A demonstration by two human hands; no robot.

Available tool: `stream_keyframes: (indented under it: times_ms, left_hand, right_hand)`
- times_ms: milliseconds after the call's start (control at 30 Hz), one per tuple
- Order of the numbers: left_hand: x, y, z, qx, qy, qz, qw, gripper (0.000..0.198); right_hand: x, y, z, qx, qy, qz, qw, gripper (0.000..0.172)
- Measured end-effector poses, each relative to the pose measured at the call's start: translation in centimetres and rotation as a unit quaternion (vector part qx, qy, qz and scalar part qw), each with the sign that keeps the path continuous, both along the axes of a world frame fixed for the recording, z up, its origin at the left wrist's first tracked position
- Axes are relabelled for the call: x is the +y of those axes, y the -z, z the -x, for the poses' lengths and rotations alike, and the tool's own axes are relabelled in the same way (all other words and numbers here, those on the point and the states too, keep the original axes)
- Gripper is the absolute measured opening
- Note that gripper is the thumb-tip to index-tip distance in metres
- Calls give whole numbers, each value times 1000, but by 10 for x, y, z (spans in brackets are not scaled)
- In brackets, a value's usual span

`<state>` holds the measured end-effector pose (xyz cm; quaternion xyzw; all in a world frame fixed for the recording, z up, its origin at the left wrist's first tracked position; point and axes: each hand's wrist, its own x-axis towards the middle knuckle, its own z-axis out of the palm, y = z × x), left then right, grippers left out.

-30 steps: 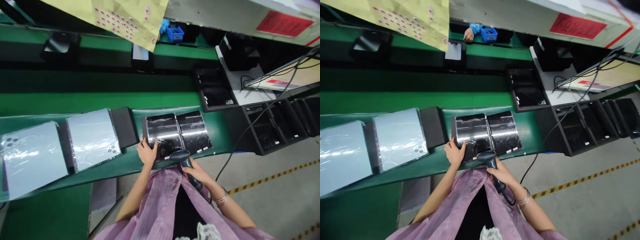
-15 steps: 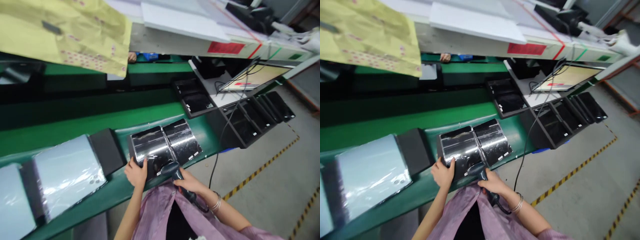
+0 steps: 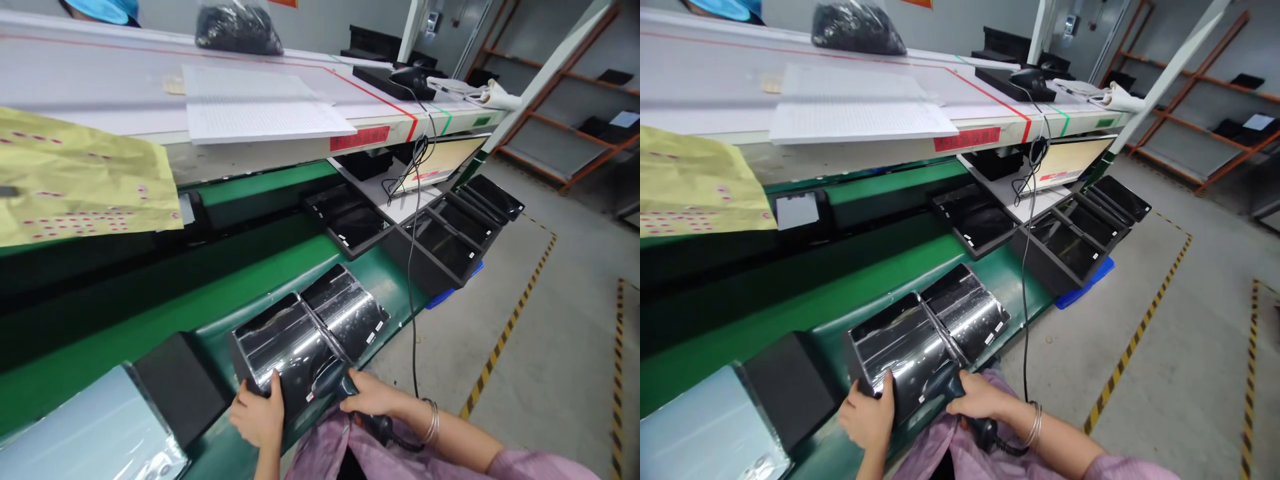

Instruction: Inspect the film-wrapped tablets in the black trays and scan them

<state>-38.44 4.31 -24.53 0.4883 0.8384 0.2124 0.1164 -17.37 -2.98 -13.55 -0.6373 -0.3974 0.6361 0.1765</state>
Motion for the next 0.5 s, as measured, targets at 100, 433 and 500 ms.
stream_keyframes:
  times_ms: [100, 433, 500]
  left_hand:
    - [2, 0, 0, -5, 1, -5, 1000, 85]
    - [-8, 6, -4, 17, 12, 18, 1000, 58]
    - [-11, 11, 0, 27, 8, 19, 999, 56]
  right_hand:
    - [2, -2, -2, -17, 5, -15, 1000, 30]
    - [-12, 3, -8, 34, -6, 10, 999, 24]
    - [-14, 3, -7, 39, -18, 10, 999, 27]
